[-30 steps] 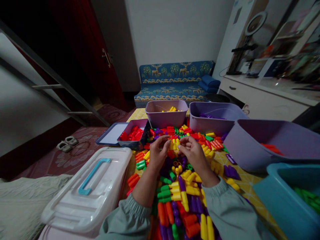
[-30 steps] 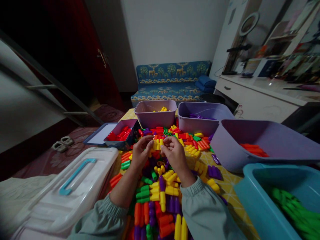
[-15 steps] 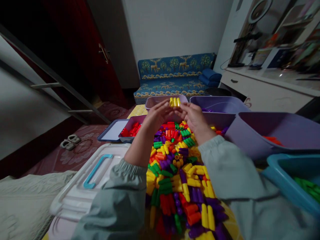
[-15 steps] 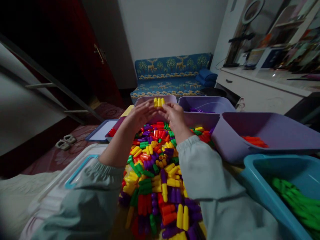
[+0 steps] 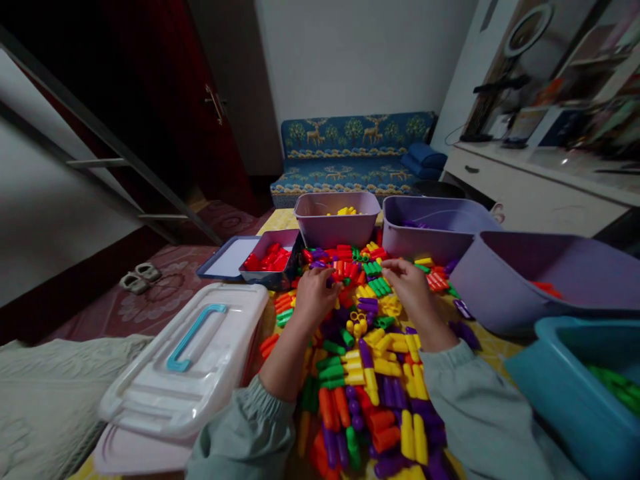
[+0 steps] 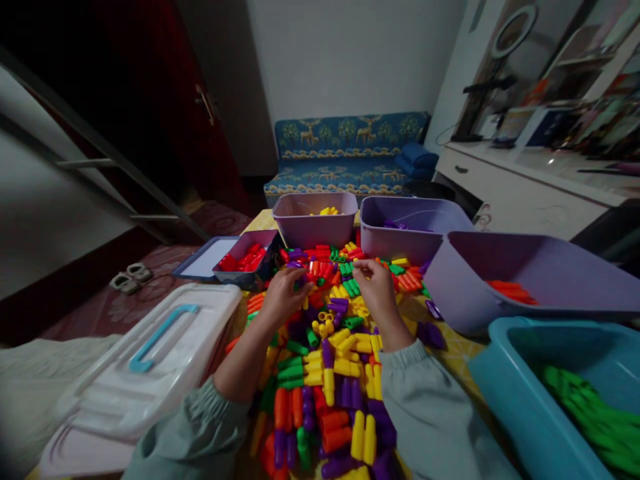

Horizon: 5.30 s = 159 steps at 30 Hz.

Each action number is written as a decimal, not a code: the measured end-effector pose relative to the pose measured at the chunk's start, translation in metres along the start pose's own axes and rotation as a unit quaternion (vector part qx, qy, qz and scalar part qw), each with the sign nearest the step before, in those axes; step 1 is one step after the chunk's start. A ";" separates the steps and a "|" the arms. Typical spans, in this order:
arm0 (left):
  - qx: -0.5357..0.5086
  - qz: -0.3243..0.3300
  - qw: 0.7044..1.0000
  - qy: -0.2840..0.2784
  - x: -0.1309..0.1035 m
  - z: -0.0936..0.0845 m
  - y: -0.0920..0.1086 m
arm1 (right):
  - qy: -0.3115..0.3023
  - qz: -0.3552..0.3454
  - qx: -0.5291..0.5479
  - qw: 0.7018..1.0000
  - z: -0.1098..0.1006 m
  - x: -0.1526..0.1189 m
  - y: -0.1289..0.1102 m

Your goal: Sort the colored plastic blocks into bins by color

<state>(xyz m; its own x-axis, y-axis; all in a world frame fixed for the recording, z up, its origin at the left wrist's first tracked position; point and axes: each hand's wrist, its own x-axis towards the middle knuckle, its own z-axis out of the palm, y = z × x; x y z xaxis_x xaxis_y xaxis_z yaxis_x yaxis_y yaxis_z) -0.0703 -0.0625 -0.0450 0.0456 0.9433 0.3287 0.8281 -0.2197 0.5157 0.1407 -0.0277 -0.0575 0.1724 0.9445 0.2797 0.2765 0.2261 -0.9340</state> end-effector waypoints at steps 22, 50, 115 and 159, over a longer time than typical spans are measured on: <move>-0.048 0.155 0.985 -0.066 -0.011 0.020 0.023 | -0.086 0.027 -0.309 0.947 -0.011 -0.014 0.011; -0.120 0.129 0.984 0.023 -0.012 0.017 0.021 | -0.134 0.154 0.208 0.957 0.009 -0.025 -0.033; 0.137 0.076 0.937 -0.311 -0.024 -0.051 0.036 | -0.032 0.129 0.069 0.989 0.008 -0.020 -0.011; -0.153 0.088 0.984 -0.021 -0.011 0.025 0.015 | -0.124 0.106 0.060 0.985 -0.037 0.011 -0.041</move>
<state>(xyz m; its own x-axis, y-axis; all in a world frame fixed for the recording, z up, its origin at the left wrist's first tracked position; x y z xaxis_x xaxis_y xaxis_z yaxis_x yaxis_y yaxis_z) -0.0448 -0.0704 -0.0606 0.2020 0.8923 0.4038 0.5991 -0.4387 0.6698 0.1658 -0.0350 -0.0079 -0.0261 0.9993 0.0269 0.1427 0.0303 -0.9893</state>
